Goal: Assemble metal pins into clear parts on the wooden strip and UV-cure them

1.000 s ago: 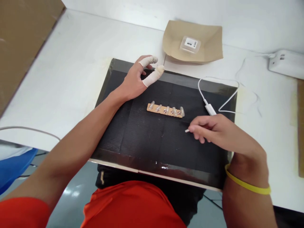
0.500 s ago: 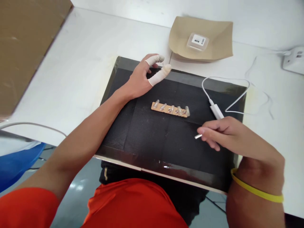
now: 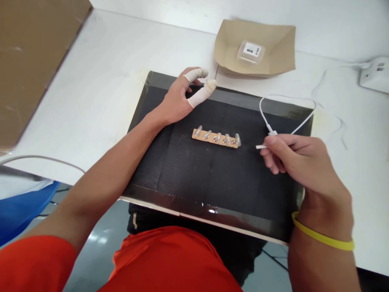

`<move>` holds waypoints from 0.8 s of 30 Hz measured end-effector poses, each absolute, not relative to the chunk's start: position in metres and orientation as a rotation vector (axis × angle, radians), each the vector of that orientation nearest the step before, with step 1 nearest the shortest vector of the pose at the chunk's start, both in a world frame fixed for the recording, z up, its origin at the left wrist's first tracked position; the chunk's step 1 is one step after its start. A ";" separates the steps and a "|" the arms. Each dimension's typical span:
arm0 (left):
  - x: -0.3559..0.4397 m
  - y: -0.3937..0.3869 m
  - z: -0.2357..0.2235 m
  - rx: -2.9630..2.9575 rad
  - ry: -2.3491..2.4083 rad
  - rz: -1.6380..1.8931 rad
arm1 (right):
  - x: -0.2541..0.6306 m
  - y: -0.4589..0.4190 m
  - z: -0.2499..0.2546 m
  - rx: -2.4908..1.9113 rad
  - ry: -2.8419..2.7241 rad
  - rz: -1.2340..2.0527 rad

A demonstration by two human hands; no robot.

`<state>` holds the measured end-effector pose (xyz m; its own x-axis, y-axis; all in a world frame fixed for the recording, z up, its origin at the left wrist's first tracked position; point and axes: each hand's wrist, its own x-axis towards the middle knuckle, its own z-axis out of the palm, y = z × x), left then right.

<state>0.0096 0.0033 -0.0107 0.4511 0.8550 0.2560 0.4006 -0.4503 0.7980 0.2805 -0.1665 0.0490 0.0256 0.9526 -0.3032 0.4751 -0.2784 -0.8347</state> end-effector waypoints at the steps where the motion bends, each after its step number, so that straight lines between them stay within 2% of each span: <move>1: 0.010 0.004 -0.011 2.034 1.046 0.878 | 0.280 -0.166 0.048 -1.820 -1.404 1.124; 3: 0.010 0.004 -0.011 2.023 1.052 0.874 | 0.280 -0.166 0.048 -1.830 -1.484 1.241; 6: 0.010 0.003 -0.010 2.010 1.067 0.870 | 0.277 -0.167 0.054 -1.673 -1.756 1.712; 7: 0.011 0.003 -0.009 2.007 1.068 0.872 | 0.277 -0.167 0.056 -1.627 -1.801 1.777; 12: 0.011 0.004 -0.011 2.003 1.035 0.899 | 0.271 -0.168 0.063 -1.526 -1.766 1.491; 18: 0.010 0.009 -0.018 2.043 1.032 0.919 | 0.258 -0.175 0.083 -0.714 -1.889 1.558; 24: 0.012 0.012 -0.020 2.061 1.085 0.953 | 0.227 -0.204 0.118 -0.681 -1.786 1.450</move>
